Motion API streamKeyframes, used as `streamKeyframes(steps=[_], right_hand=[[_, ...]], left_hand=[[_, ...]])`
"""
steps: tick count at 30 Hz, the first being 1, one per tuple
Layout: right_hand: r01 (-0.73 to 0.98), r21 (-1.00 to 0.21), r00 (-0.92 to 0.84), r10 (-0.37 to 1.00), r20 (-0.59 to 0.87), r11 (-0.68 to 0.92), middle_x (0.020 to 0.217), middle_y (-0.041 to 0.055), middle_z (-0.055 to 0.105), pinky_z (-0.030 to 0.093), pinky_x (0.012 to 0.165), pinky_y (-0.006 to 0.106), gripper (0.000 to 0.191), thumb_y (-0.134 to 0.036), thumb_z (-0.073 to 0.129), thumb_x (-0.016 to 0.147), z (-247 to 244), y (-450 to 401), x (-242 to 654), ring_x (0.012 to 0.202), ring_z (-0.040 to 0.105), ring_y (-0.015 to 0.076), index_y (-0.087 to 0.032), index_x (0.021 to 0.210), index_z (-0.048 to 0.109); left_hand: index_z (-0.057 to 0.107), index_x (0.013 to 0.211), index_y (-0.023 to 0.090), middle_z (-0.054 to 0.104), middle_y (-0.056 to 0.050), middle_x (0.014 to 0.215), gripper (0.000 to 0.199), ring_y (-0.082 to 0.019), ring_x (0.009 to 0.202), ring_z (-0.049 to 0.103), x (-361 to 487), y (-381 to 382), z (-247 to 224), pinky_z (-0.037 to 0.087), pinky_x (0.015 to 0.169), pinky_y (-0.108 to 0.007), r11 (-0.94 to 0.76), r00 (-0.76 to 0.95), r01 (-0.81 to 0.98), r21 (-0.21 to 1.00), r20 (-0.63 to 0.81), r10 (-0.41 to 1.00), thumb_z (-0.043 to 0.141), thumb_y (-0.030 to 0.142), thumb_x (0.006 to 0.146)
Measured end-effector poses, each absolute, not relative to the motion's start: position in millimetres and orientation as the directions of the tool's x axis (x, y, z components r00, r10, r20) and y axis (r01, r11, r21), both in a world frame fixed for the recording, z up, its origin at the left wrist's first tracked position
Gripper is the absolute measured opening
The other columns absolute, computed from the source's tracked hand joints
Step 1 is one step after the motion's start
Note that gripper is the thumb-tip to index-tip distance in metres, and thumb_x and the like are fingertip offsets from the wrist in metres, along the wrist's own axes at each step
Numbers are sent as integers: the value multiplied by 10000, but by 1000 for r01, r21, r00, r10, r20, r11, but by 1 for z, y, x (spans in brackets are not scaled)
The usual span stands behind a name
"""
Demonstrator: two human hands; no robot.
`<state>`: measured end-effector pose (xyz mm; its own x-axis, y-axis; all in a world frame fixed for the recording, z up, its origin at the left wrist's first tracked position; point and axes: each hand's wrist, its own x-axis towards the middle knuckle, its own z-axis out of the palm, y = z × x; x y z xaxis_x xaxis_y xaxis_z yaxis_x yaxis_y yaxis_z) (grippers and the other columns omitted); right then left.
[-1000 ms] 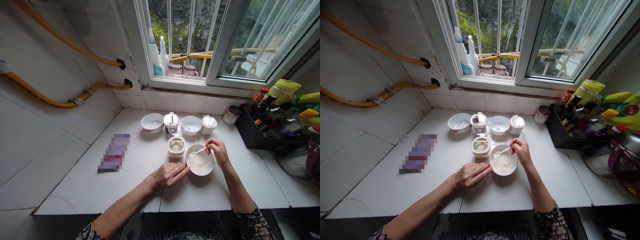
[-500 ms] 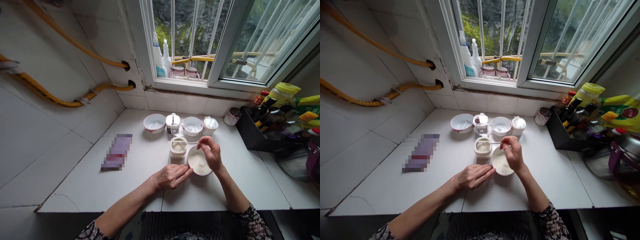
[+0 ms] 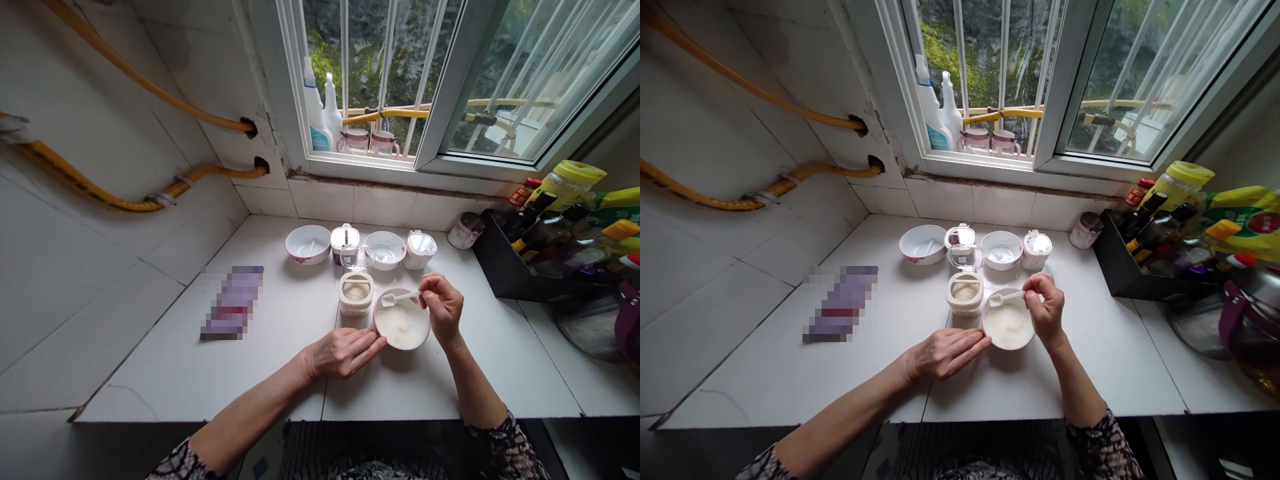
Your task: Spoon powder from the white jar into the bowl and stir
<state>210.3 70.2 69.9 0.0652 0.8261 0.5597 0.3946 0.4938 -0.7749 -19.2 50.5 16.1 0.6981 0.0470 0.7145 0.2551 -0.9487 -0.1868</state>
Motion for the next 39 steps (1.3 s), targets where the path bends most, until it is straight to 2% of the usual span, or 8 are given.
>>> streamKeyframes(steps=[3,9,14,17,21,30,35,39], right_hand=[[447,-742,-16,834,552,500,600,11,554,417,627,322,154,-130,474,705,72,73,222,710,509,208,-239,619,539],[520,-695,-144,853,502,497,549,1,542,425,673,330,166,-127,454,674,80,73,225,678,499,197,-236,575,528],[502,-761,-163,909,383,411,563,5,569,414,645,308,146,-165,458,655,77,73,218,685,517,189,-228,544,527],[427,-859,-55,956,287,282,518,-13,520,371,552,276,125,-192,459,637,76,74,217,583,475,157,-217,548,544],[219,-972,76,991,107,89,401,-62,391,256,429,250,98,-214,471,598,78,79,220,406,328,102,-208,544,552],[-34,-999,115,993,-16,-12,406,-48,446,322,436,267,78,-202,508,549,76,89,225,374,382,101,-195,507,574],[-111,-994,117,993,-16,-3,390,-51,447,395,493,284,40,-203,543,606,75,90,220,416,412,118,-193,594,580],[-47,-991,95,989,117,122,478,-30,529,379,490,269,56,-235,541,710,77,85,201,481,486,142,-194,728,575]], left_hand=[[561,1240,18,728,-123,970,317,-176,887,712,-19,50,17,630,719,-270,-950,698,250,-189,715,42,446,40,945],[568,1227,12,731,-128,972,315,-172,892,713,-19,50,19,635,743,-272,-951,700,243,-191,713,36,412,46,956],[586,1176,-20,732,-139,957,285,-182,852,716,-20,50,18,635,719,-276,-952,697,229,-203,716,15,441,32,936],[558,1239,-7,732,-140,978,325,-179,899,712,-21,50,18,633,752,-276,-950,710,237,-201,703,29,424,40,946],[550,1241,-24,730,-149,976,327,-187,897,711,-21,50,18,636,738,-281,-957,707,224,-187,707,28,444,35,937],[575,1199,7,735,-120,937,293,-167,850,719,-19,51,19,634,715,-260,-952,694,237,-195,720,25,421,37,952],[566,1189,-25,727,-140,935,276,-179,855,724,-19,50,18,636,739,-270,-956,696,225,-187,717,24,458,26,941],[552,1233,-3,730,-134,944,311,-176,878,720,-20,50,17,635,761,-266,-955,700,231,-187,714,30,440,33,945]])
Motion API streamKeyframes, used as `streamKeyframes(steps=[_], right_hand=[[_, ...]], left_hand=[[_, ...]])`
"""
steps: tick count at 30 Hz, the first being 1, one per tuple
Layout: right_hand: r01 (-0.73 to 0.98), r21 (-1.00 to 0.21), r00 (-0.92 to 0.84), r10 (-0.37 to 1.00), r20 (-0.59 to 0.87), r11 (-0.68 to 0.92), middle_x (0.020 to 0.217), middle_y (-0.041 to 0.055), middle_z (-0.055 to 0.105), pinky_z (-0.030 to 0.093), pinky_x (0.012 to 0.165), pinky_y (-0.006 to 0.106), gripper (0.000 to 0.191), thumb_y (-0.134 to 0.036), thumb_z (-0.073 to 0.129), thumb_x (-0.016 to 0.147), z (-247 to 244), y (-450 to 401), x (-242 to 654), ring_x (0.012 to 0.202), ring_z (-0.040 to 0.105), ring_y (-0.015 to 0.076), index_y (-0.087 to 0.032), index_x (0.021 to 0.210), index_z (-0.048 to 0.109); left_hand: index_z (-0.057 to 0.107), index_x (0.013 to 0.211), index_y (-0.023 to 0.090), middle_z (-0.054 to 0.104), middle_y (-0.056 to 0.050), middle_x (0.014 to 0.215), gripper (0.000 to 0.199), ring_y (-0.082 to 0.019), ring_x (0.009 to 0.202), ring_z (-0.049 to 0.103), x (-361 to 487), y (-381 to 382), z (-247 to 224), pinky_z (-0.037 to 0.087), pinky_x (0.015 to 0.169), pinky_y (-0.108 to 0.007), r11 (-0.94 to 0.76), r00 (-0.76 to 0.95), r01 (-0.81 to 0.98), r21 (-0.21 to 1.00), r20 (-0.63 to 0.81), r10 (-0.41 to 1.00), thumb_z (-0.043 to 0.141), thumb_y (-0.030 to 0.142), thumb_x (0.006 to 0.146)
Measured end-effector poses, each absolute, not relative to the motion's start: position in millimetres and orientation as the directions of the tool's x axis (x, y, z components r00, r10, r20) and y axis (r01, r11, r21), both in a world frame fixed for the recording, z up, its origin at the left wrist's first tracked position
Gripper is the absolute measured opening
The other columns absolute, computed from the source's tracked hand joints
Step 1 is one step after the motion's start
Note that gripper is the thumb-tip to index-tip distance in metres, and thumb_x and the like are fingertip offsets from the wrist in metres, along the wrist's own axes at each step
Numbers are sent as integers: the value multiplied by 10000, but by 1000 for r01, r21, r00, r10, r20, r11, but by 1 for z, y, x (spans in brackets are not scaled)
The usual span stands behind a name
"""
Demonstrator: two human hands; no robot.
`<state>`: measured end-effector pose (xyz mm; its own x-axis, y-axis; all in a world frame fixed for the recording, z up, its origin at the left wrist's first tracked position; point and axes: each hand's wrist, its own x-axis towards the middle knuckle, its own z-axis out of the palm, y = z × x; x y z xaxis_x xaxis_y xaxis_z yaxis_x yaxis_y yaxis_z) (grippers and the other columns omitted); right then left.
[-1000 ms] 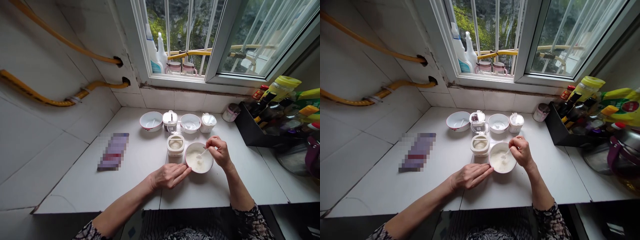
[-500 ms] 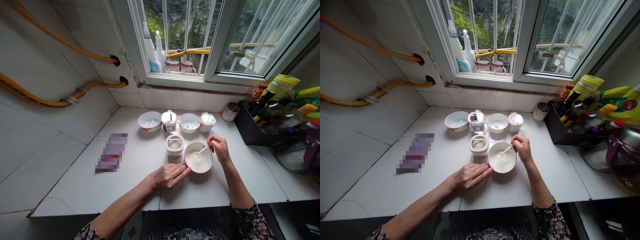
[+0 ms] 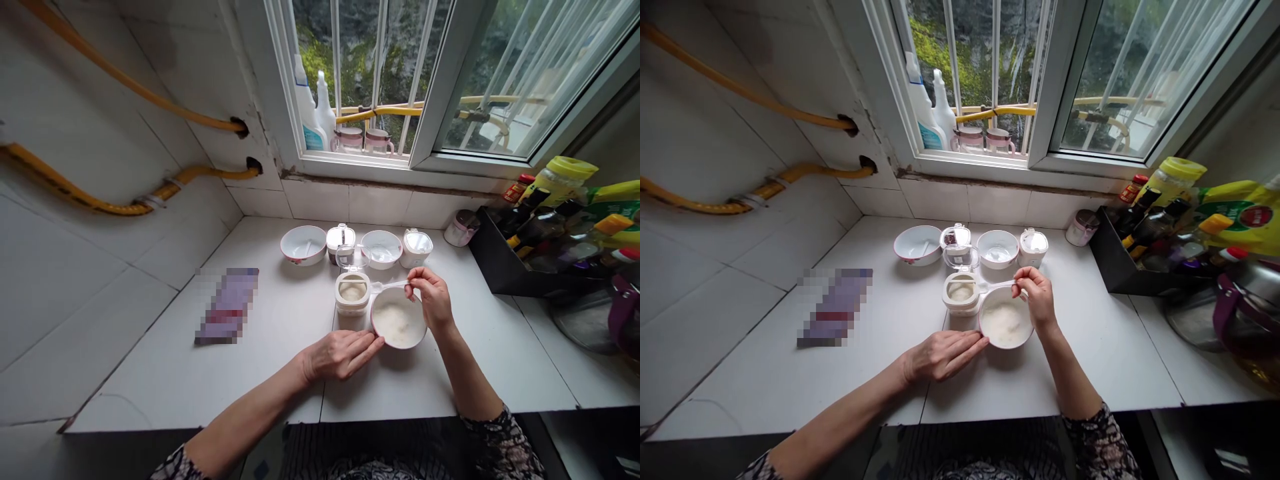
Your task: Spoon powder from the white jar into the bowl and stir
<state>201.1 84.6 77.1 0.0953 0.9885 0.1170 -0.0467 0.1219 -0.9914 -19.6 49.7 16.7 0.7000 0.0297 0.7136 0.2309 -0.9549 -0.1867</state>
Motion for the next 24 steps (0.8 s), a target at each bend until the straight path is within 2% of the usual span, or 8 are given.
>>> streamKeyframes(steps=[3,6,8,11,13,15,19,24], right_hand=[[167,-920,40,930,366,355,641,3,624,465,612,314,68,-237,513,835,78,76,187,608,582,170,-205,844,572],[450,-577,-231,713,662,681,728,13,657,474,815,389,114,-135,500,863,78,69,181,685,599,180,-221,871,574],[508,-321,-427,558,712,799,739,10,668,443,896,407,195,-64,480,845,78,66,182,700,602,181,-229,889,575],[516,-199,-479,473,739,833,787,11,689,426,922,406,259,-32,462,828,79,63,185,723,620,180,-239,937,573],[523,-262,-395,503,769,811,778,7,691,423,926,426,229,-53,481,828,77,61,186,699,618,180,-241,921,573],[511,-448,-239,622,746,734,726,0,677,437,904,440,159,-103,496,848,75,61,185,666,608,183,-237,883,573],[226,-895,81,908,411,385,636,-7,631,484,685,360,65,-240,511,865,69,67,186,617,595,183,-216,859,570],[-31,-981,151,971,185,192,515,-36,553,422,559,288,64,-249,550,748,72,77,200,519,520,145,-200,775,580]], left_hand=[[530,1270,0,727,-142,962,345,-186,893,719,-19,50,16,637,747,-275,-955,706,231,-187,707,32,434,32,940],[548,1243,-2,727,-140,948,328,-193,879,720,-18,51,16,637,724,-278,-955,690,231,-188,723,24,445,28,933],[561,1215,-11,727,-142,926,308,-196,860,722,-17,51,17,635,703,-277,-955,681,227,-190,732,16,451,27,930],[552,1236,-6,726,-147,934,324,-196,873,720,-18,51,17,634,702,-276,-955,696,231,-184,718,30,440,30,934],[536,1268,1,726,-148,955,349,-194,894,716,-18,50,16,635,714,-277,-956,704,234,-179,709,40,432,33,936],[527,1271,-18,724,-151,957,354,-196,882,717,-18,50,16,636,709,-281,-957,697,228,-178,716,33,442,29,930],[531,1247,-37,720,-153,957,336,-198,872,718,-19,50,16,636,724,-287,-962,692,221,-160,721,39,474,25,922],[490,1319,-4,724,-145,971,382,-184,888,713,-21,50,16,632,754,-274,-960,714,227,-162,698,51,449,35,941]])
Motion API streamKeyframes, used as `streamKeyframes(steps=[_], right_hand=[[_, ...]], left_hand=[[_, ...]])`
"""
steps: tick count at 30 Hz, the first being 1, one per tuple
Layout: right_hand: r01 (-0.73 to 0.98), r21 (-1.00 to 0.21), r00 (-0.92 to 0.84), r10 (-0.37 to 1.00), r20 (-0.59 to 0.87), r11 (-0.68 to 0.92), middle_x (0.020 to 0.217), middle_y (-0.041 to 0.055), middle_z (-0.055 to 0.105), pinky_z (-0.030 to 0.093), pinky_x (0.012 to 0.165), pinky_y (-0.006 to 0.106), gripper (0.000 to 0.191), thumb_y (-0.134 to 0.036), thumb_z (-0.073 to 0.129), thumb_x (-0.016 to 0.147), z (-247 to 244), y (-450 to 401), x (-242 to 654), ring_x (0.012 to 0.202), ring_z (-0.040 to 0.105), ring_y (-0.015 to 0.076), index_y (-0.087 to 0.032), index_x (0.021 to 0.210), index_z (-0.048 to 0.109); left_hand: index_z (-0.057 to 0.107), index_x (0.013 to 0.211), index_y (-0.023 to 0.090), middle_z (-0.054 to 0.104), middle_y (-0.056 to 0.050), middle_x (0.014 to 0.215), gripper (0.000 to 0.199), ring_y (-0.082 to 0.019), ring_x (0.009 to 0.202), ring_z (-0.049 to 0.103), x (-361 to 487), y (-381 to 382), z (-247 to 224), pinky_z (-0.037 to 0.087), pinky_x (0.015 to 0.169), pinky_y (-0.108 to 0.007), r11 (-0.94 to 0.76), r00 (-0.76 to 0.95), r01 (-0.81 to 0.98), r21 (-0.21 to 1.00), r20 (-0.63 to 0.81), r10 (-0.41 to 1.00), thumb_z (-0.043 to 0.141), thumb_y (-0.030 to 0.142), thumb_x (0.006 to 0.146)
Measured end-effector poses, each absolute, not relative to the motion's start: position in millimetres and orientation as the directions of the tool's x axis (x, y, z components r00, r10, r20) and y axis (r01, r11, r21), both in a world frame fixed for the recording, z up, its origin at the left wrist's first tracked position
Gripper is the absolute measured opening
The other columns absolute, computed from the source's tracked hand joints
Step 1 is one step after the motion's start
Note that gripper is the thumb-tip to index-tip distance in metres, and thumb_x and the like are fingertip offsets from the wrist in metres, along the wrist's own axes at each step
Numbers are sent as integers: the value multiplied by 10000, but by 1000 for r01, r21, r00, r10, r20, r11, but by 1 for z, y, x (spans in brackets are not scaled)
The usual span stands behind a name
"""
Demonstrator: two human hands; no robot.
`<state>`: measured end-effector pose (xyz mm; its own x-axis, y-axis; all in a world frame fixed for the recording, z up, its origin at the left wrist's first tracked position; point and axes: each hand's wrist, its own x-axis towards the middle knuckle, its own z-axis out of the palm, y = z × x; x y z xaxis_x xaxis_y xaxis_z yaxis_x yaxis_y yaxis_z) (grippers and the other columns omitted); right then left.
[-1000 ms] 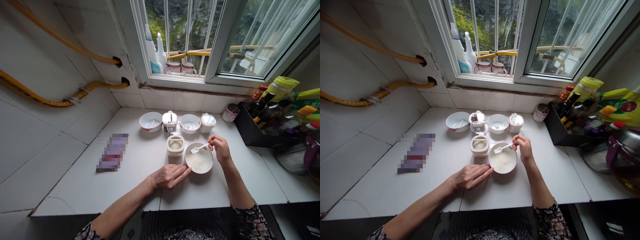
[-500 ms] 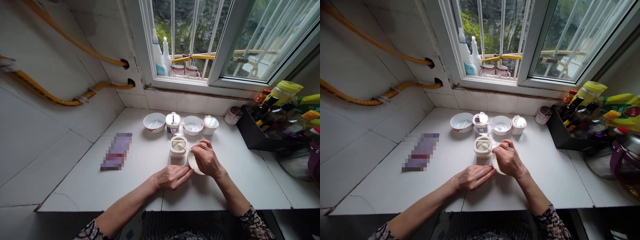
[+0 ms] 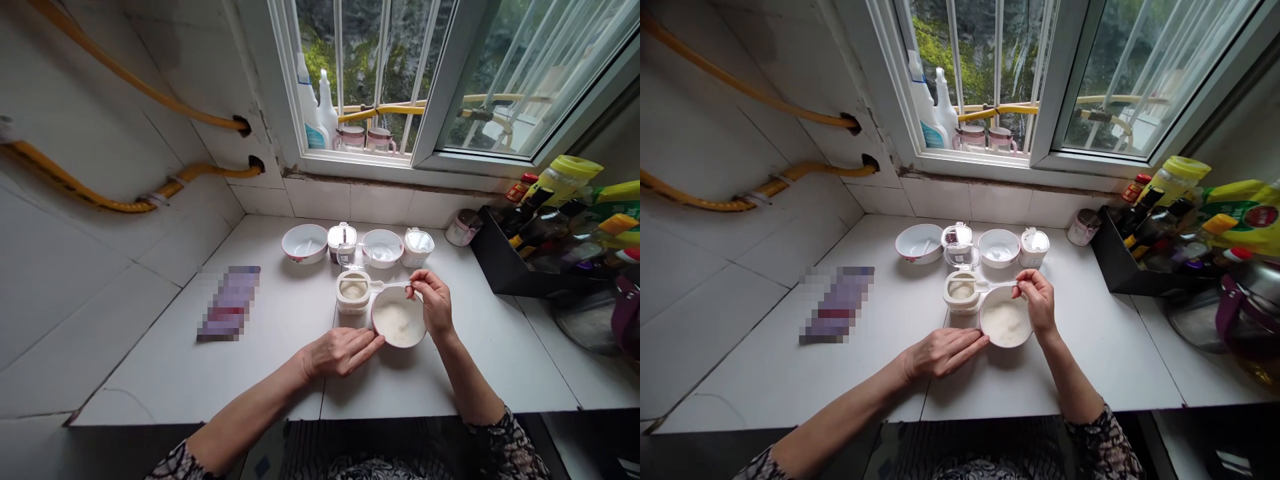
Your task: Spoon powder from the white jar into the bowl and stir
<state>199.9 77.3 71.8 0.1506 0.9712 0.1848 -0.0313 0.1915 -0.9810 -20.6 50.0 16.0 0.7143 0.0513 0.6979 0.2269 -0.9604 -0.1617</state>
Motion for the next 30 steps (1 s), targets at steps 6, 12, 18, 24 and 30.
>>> streamKeyframes(steps=[6,12,18,24,30], right_hand=[[238,-943,2,971,239,232,490,-45,492,341,487,265,79,-189,498,652,80,78,224,462,418,117,-207,617,567],[457,-815,-217,933,286,356,498,-30,519,400,620,289,148,-157,450,663,80,73,215,580,481,149,-212,564,545],[247,-962,-65,992,106,119,436,-61,442,294,467,253,90,-198,474,639,81,75,219,434,375,108,-205,603,556],[97,-995,21,999,25,23,386,-57,437,265,463,251,72,-214,500,593,84,79,222,408,366,97,-193,562,561],[-14,-999,69,996,-48,-47,369,-48,444,309,495,268,71,-204,515,576,80,84,224,416,388,106,-191,551,580]], left_hand=[[485,1333,9,724,-131,968,393,-176,857,715,-20,51,13,633,747,-272,-957,706,237,-165,706,54,449,42,944],[549,1244,0,722,-130,946,327,-177,838,715,-20,51,15,633,713,-274,-954,702,231,-190,711,28,428,35,943],[589,1175,-15,718,-138,958,283,-175,823,707,-19,51,18,627,705,-271,-956,692,231,-180,721,31,441,30,938],[567,1211,-7,715,-137,962,294,-179,854,716,-20,51,16,634,723,-275,-956,702,231,-182,711,35,484,32,932],[573,1196,-3,721,-130,948,281,-177,855,718,-20,51,17,635,725,-275,-958,698,227,-176,715,34,455,29,943]])
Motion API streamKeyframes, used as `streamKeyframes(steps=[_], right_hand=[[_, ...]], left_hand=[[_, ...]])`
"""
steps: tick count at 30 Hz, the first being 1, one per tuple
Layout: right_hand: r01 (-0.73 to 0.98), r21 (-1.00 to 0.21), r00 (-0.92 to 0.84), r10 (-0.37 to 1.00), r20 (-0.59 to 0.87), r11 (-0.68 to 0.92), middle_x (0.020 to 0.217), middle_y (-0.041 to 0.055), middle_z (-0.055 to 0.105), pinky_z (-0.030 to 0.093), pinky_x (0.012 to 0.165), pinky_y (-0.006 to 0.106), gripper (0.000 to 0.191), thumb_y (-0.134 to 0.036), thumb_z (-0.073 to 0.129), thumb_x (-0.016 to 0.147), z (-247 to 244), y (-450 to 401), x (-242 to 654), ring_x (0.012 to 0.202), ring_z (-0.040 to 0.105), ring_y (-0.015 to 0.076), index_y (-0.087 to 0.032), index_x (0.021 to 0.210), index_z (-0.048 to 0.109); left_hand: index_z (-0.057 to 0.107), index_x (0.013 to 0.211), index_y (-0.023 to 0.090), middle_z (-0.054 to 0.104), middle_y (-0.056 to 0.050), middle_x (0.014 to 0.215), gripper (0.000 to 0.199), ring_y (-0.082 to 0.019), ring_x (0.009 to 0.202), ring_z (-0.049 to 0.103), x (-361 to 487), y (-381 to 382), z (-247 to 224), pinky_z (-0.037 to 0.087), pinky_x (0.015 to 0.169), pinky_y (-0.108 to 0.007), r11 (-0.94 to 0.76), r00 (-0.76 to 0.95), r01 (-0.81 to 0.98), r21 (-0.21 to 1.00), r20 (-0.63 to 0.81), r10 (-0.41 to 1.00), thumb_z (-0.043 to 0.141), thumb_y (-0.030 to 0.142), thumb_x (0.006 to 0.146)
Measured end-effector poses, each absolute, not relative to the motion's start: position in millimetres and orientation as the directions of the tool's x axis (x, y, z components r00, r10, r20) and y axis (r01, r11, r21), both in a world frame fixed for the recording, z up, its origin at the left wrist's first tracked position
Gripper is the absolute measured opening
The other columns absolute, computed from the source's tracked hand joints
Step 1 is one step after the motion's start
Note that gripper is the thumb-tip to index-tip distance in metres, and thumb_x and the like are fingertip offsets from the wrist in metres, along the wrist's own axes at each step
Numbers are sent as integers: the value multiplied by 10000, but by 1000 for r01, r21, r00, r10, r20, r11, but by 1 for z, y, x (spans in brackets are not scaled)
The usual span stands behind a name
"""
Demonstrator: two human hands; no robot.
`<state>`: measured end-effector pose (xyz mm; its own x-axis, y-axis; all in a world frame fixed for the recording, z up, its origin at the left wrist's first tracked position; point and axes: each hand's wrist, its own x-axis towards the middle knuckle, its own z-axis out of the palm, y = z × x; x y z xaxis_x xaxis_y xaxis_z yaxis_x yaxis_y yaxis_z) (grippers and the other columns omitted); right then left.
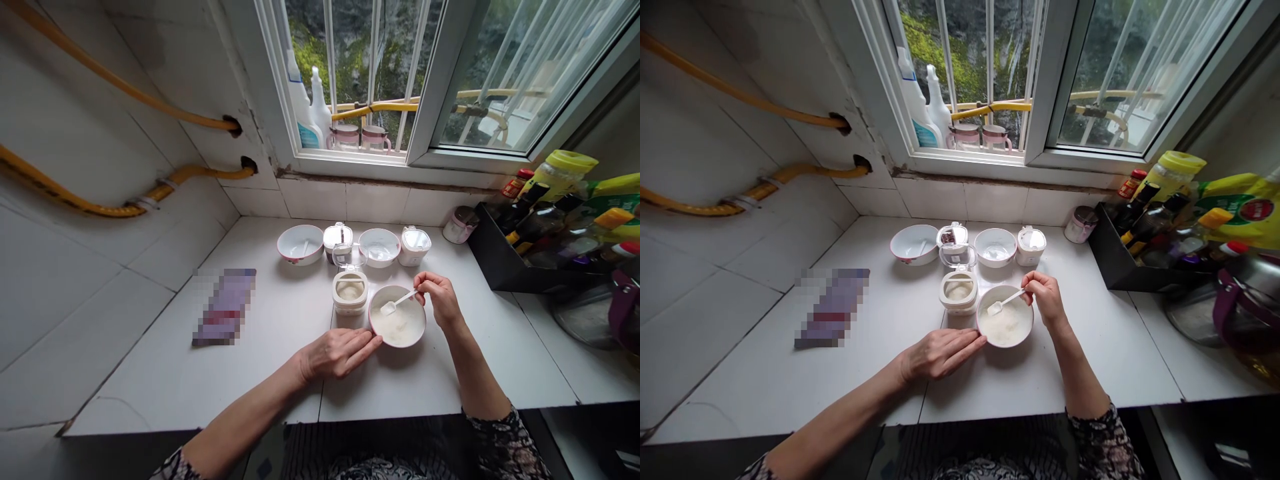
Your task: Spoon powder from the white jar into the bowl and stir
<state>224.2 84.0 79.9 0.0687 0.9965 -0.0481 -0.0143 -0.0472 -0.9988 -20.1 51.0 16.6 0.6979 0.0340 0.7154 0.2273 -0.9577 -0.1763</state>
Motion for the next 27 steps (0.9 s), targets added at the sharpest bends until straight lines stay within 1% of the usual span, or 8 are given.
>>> streamKeyframes(steps=[6,11,15,17,19,21,23,27], right_hand=[[-127,-992,106,994,-22,-9,423,-38,508,368,533,280,47,-230,563,630,80,86,213,462,441,126,-194,650,586],[120,-952,63,955,291,283,645,4,644,451,631,312,68,-261,533,833,81,73,189,628,595,176,-208,852,572],[493,-487,-286,664,691,720,747,11,682,435,907,407,147,-104,488,868,80,64,181,716,617,177,-222,894,571],[535,-270,-442,537,719,801,750,3,683,401,965,416,226,-39,464,846,81,61,181,715,618,171,-224,915,573],[543,-222,-459,508,729,810,759,1,688,391,977,424,245,-29,459,839,81,60,182,712,622,170,-226,930,572],[541,-321,-359,559,748,777,749,-2,690,395,971,444,202,-63,476,847,82,60,183,686,615,172,-229,907,572],[489,-546,-175,690,702,680,713,-5,679,437,903,434,136,-121,493,860,81,61,185,657,605,175,-228,882,573],[195,-916,100,922,374,350,582,-27,581,454,614,317,74,-220,497,833,77,66,197,554,547,161,-215,822,570]], left_hand=[[581,1184,-2,725,-129,945,276,-180,853,719,-19,51,17,632,724,-272,-958,692,231,-171,720,38,443,27,946],[551,1233,4,726,-137,950,315,-184,865,722,-19,51,16,635,712,-277,-957,700,234,-170,712,45,426,33,946],[556,1212,-6,727,-143,925,303,-194,842,724,-18,51,18,634,682,-281,-958,692,228,-172,721,36,433,25,937],[562,1193,-18,728,-146,914,290,-199,837,723,-18,51,19,635,680,-282,-960,690,223,-168,723,34,443,17,930],[562,1191,-19,730,-148,920,290,-199,840,723,-17,51,19,635,679,-278,-961,694,225,-164,719,39,446,15,928],[550,1216,-16,731,-148,932,306,-197,845,723,-18,51,18,636,678,-277,-960,700,226,-164,713,43,436,23,934],[529,1254,-9,732,-144,942,332,-192,849,724,-19,51,17,638,685,-278,-959,702,229,-169,711,42,426,31,942],[532,1257,0,733,-132,938,328,-182,844,724,-19,52,16,636,707,-274,-956,696,237,-174,717,42,424,35,949]])
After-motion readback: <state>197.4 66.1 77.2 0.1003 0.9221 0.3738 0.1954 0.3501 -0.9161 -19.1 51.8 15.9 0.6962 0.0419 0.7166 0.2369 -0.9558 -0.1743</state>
